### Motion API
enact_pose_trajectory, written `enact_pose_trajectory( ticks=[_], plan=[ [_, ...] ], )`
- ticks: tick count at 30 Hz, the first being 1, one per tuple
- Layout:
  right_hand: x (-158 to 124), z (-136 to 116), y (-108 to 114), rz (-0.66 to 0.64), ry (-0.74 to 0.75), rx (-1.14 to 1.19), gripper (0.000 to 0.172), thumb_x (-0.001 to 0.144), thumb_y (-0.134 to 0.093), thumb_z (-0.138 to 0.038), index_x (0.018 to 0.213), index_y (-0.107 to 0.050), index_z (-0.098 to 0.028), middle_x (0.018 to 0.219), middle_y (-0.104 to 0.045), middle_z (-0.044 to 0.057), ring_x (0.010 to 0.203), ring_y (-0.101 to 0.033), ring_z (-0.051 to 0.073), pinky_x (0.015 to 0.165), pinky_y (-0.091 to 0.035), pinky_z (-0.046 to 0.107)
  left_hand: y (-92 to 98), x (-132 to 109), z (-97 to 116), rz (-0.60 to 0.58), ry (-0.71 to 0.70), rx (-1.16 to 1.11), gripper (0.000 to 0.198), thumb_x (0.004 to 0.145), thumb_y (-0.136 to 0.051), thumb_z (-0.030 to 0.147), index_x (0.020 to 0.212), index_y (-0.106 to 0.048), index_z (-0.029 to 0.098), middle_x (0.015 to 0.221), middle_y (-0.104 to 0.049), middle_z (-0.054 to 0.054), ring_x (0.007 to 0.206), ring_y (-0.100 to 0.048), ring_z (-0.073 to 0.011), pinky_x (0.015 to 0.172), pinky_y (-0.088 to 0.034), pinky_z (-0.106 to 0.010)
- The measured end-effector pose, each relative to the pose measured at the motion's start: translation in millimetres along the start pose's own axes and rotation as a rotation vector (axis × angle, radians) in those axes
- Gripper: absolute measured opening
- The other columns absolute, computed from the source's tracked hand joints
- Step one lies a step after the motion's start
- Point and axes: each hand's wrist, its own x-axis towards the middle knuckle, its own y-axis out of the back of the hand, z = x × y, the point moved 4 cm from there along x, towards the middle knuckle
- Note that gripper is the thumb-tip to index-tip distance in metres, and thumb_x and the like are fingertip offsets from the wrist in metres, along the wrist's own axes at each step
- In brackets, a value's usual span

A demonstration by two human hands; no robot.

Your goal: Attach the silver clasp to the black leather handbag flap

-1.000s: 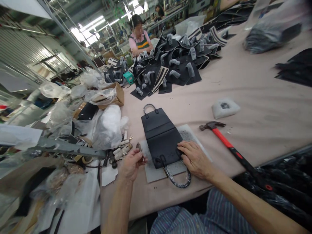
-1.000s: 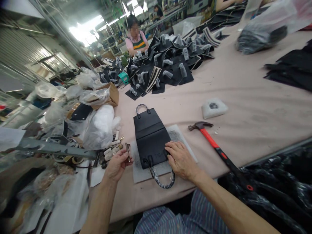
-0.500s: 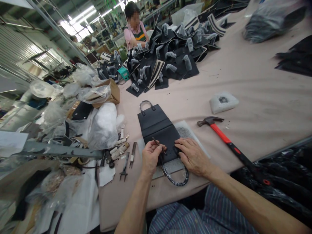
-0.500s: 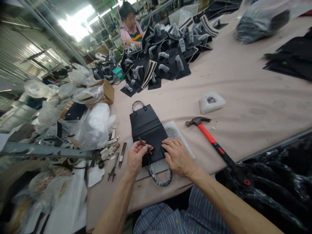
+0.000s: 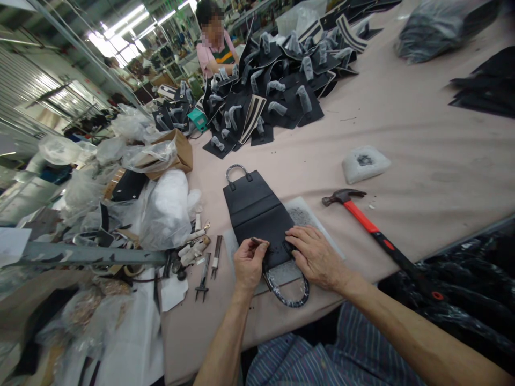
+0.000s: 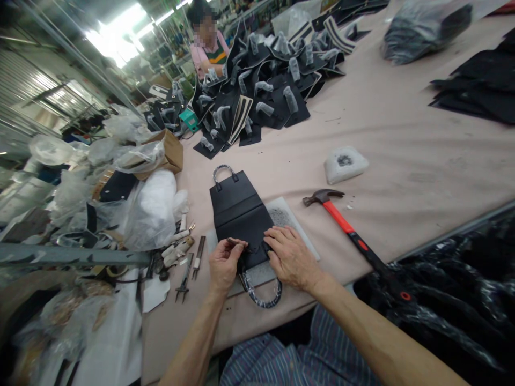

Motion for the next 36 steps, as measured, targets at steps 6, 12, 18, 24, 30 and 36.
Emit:
enact_pose_trajectory(
  ticks=[6,12,18,24,30,36],
  plan=[
    [-0.1,-0.9,0.5,-0.006,-0.006,0.008,0.033,0.091,-0.049,-0.018,0.122,-0.062,-0.016,0.133,-0.061,0.012,0.128,-0.049,0.030,0.114,-0.033,0.052,0.5,-0.8,-6.7,0.026,0.002,-0.037,0.017,0.086,-0.070,0.032,0.090,-0.064,0.017,0.085,-0.074,-0.004,0.081,-0.072,-0.0170,0.083,-0.059,-0.031],
    [0.1,-0.3,0.8,-0.004,-0.006,0.011,0.034,0.089,-0.051,-0.018,0.121,-0.063,-0.016,0.132,-0.062,0.012,0.127,-0.050,0.031,0.113,-0.034,0.053,0.8,-0.5,-8.5,0.020,0.014,-0.031,0.016,0.086,-0.070,0.033,0.089,-0.066,0.017,0.086,-0.075,-0.005,0.082,-0.072,-0.0175,0.083,-0.058,-0.032],
    [0.3,-1.0,1.7,0.007,-0.009,0.023,0.033,0.089,-0.050,-0.018,0.120,-0.064,-0.016,0.131,-0.062,0.012,0.126,-0.051,0.031,0.112,-0.036,0.053,2.0,-1.0,-12.2,0.014,-0.021,-0.022,0.014,0.089,-0.069,0.030,0.091,-0.067,0.016,0.088,-0.075,-0.005,0.084,-0.072,-0.0172,0.084,-0.058,-0.032],
    [-0.4,-0.3,0.7,0.004,-0.001,0.014,0.033,0.090,-0.050,-0.018,0.121,-0.063,-0.015,0.132,-0.061,0.013,0.127,-0.050,0.031,0.113,-0.035,0.053,1.2,0.2,-9.9,0.006,-0.035,-0.007,0.012,0.089,-0.068,0.028,0.090,-0.068,0.016,0.086,-0.076,-0.005,0.082,-0.072,-0.0163,0.082,-0.058,-0.029],
    [0.5,-1.6,2.5,0.011,0.003,0.011,0.033,0.090,-0.050,-0.017,0.120,-0.063,-0.014,0.131,-0.062,0.013,0.127,-0.050,0.030,0.113,-0.034,0.053,1.3,-3.0,-7.3,-0.051,-0.097,0.063,0.009,0.091,-0.064,0.025,0.090,-0.070,0.018,0.088,-0.075,-0.003,0.082,-0.071,-0.0156,0.081,-0.057,-0.028],
    [0.1,-1.1,1.0,0.018,0.003,0.018,0.033,0.089,-0.050,-0.017,0.120,-0.063,-0.014,0.131,-0.062,0.013,0.127,-0.050,0.030,0.114,-0.034,0.053,2.7,-5.9,-11.9,-0.024,-0.169,0.173,0.011,0.093,-0.064,0.026,0.093,-0.072,0.019,0.091,-0.076,-0.003,0.085,-0.071,-0.0162,0.083,-0.057,-0.029]
  ],
)
